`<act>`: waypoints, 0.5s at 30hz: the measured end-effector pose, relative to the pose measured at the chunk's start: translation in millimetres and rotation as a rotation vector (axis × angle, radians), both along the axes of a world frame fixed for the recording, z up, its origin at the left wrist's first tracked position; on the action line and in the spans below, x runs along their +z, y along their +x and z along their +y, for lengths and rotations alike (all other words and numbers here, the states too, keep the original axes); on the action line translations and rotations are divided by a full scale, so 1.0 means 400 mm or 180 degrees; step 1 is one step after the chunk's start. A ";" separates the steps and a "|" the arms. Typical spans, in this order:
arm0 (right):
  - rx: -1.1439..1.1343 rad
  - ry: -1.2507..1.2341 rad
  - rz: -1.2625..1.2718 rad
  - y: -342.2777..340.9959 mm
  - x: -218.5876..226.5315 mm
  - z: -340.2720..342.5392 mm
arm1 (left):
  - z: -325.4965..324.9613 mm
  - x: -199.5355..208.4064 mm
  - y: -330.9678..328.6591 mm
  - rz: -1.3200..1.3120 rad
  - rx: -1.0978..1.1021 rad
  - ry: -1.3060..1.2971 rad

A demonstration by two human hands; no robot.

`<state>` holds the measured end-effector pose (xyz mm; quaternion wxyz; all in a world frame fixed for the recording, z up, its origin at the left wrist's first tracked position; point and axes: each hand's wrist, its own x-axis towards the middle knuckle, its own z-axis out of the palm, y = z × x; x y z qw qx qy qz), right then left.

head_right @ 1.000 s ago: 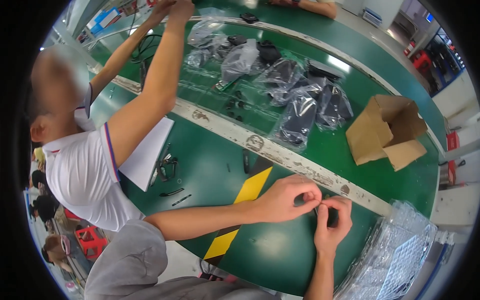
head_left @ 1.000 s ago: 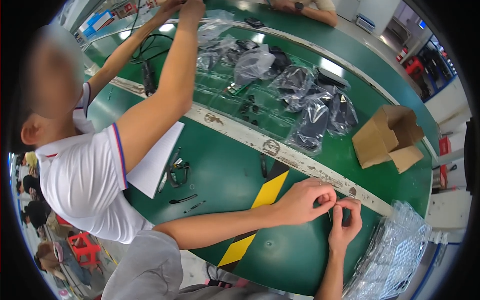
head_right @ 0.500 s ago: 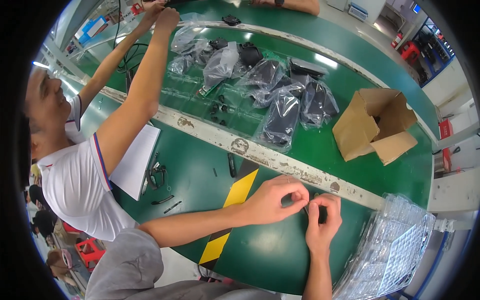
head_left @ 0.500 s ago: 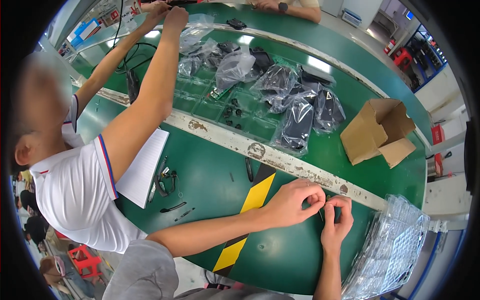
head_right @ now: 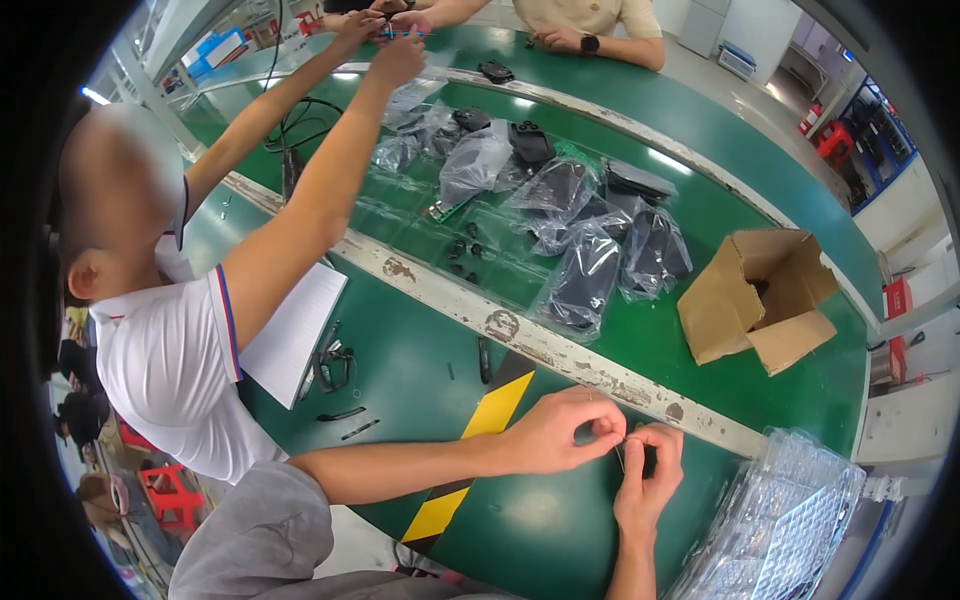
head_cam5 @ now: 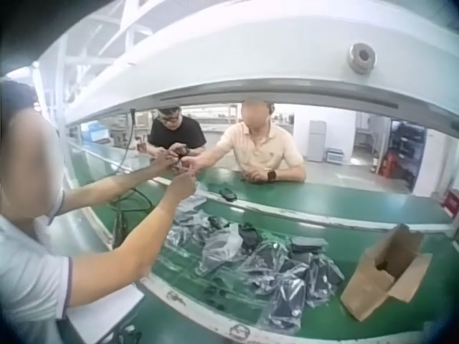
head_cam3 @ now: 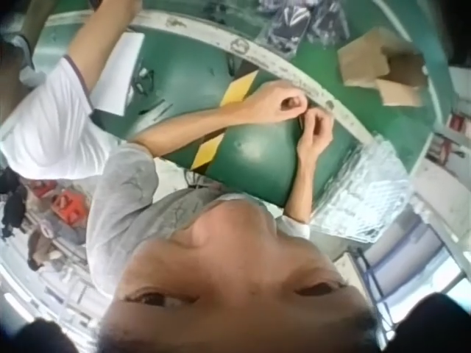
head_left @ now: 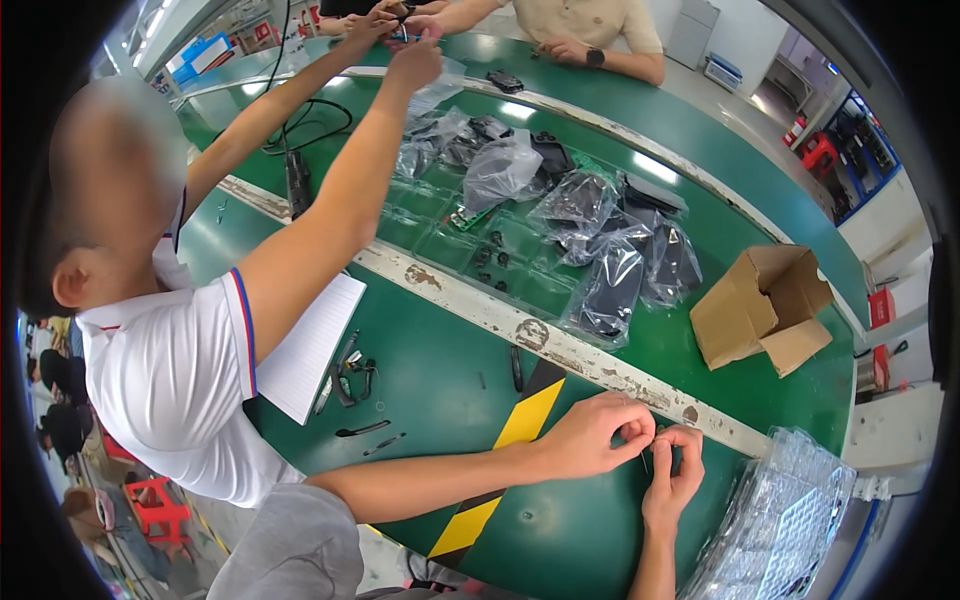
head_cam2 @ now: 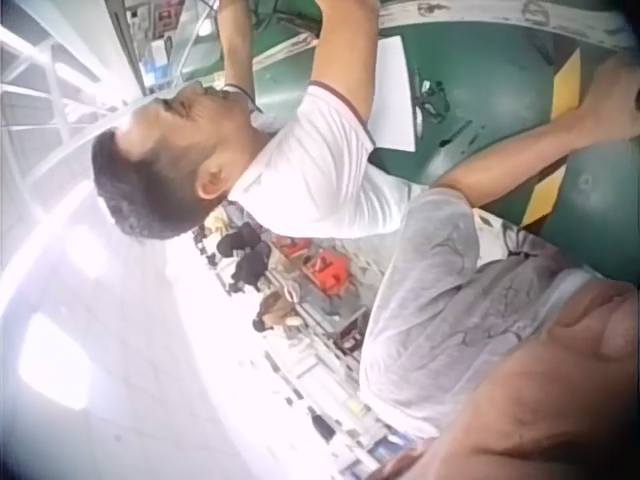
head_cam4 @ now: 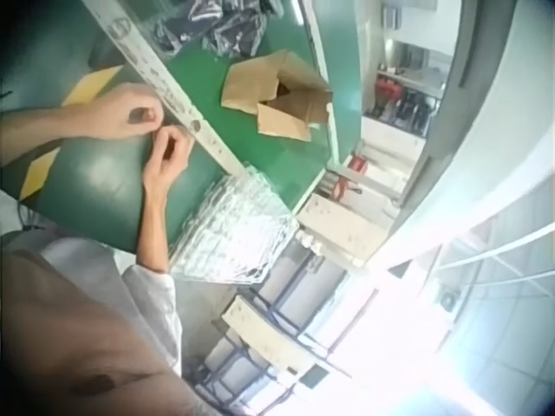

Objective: The person assembles small electronic components and plastic parts at a factory workbench, using an electric screwdriver to join them.

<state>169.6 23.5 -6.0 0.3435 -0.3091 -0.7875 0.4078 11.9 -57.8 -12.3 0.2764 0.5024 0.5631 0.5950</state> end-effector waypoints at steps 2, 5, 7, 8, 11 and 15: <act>0.0007 0.0008 0.0006 0.000 -0.004 0.002 | 0.002 -0.004 0.000 0.0032 0.0028 0.0037; 0.0009 0.0028 0.0003 -0.003 -0.003 0.002 | -0.001 -0.005 -0.002 0.0039 0.0027 0.0061; 0.0022 0.0046 -0.0001 -0.003 -0.001 0.003 | 0.000 -0.004 -0.001 0.0017 0.0016 0.0052; 0.0018 0.0039 0.0008 -0.003 -0.001 0.003 | 0.000 -0.004 -0.001 0.0053 0.0027 0.0033; 0.0010 0.0011 0.0024 -0.002 0.000 0.001 | -0.003 -0.002 0.000 0.0065 0.0027 -0.0022; 0.0007 -0.0014 0.0017 0.001 0.004 0.003 | 0.001 -0.003 0.002 0.0107 0.0037 0.0050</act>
